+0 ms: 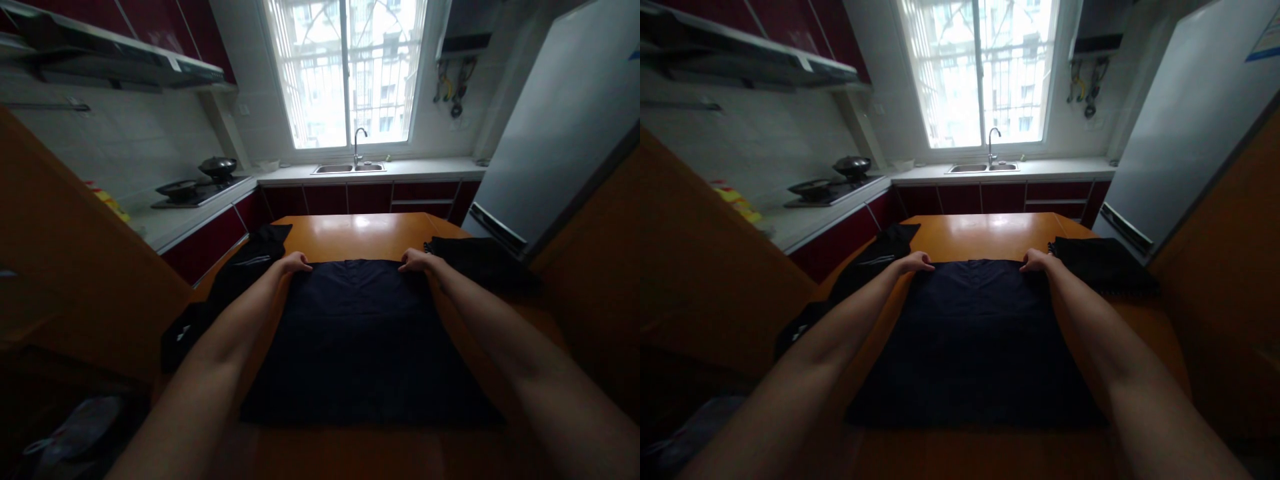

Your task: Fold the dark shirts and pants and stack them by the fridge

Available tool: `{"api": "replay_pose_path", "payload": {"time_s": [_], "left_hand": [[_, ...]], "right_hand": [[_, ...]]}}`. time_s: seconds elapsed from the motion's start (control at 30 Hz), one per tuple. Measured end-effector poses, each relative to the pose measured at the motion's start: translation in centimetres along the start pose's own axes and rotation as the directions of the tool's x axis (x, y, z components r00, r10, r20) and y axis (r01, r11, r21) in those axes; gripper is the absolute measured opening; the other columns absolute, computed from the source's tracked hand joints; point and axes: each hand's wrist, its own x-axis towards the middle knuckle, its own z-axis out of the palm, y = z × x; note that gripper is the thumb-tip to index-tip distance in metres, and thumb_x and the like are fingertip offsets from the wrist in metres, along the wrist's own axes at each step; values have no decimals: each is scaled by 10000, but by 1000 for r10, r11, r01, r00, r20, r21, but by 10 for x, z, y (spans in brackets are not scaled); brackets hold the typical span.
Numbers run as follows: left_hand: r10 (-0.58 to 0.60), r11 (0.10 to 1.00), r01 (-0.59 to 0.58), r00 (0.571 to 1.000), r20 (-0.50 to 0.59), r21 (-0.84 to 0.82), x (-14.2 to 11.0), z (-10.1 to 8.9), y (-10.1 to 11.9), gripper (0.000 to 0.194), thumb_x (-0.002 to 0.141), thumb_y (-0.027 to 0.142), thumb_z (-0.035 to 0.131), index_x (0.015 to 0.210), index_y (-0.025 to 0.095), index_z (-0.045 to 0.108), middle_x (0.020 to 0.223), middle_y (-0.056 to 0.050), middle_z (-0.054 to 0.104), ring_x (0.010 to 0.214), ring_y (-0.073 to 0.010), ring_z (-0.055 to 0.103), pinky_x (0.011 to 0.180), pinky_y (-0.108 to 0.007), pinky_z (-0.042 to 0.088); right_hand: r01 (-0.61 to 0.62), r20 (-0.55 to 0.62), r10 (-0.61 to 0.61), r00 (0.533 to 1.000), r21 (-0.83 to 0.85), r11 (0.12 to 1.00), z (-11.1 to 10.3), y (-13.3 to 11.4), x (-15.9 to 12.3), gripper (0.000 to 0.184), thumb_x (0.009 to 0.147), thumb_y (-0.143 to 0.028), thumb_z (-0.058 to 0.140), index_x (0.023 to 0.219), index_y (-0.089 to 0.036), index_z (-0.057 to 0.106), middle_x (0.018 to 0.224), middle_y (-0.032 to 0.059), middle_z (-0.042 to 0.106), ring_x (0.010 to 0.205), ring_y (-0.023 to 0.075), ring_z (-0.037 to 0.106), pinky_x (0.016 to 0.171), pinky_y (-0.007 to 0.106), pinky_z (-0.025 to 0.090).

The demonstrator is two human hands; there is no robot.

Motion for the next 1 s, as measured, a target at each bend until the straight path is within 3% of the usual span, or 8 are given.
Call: {"api": "replay_pose_path", "payload": {"time_s": [0.17,0.37,0.6,0.7,0.83,1.0], "left_hand": [[64,992,-67,998,-28,-105,-4,6,3,427,497,465,895,703,133,726,656,-35,692,654,-182,619,591,-251,451],[182,961,-203,976,-121,-187,-21,3,1,448,541,520,846,685,112,731,570,-13,641,537,-146,548,524,-246,388],[363,893,-427,870,-334,-143,-75,-19,11,388,637,505,798,756,138,753,713,-25,689,692,-175,596,625,-250,419],[461,844,-531,791,-402,-77,-116,-26,15,327,713,470,773,792,153,757,790,-36,691,751,-180,610,682,-260,439],[654,717,-688,608,-450,114,-184,-19,7,226,842,399,719,838,176,758,823,-43,682,759,-165,619,713,-264,465],[758,644,-703,531,-380,303,-267,28,-37,133,927,269,632,919,230,759,930,-53,693,898,-180,632,827,-302,490]], "right_hand": [[34,-54,-33,998,30,999,1,-9,-7,321,679,-443,820,832,-166,764,777,37,723,835,233,667,781,312,477],[87,-166,-76,983,59,994,-6,-8,-15,154,777,-327,739,846,-190,760,867,47,755,860,227,664,780,339,446],[261,-296,-234,926,53,964,-24,-3,-67,127,830,-286,680,868,-200,765,883,42,756,856,208,658,766,300,435],[416,-387,-370,845,40,908,-24,3,-105,151,849,-308,664,873,-197,764,877,54,748,835,207,653,762,299,441],[607,-489,-564,666,-85,790,-10,15,-164,178,912,-331,632,864,-212,755,832,47,724,802,195,645,829,349,412],[662,-483,-699,526,-284,694,38,24,-244,185,976,-275,567,939,-252,747,858,32,698,838,175,616,948,408,340]]}}
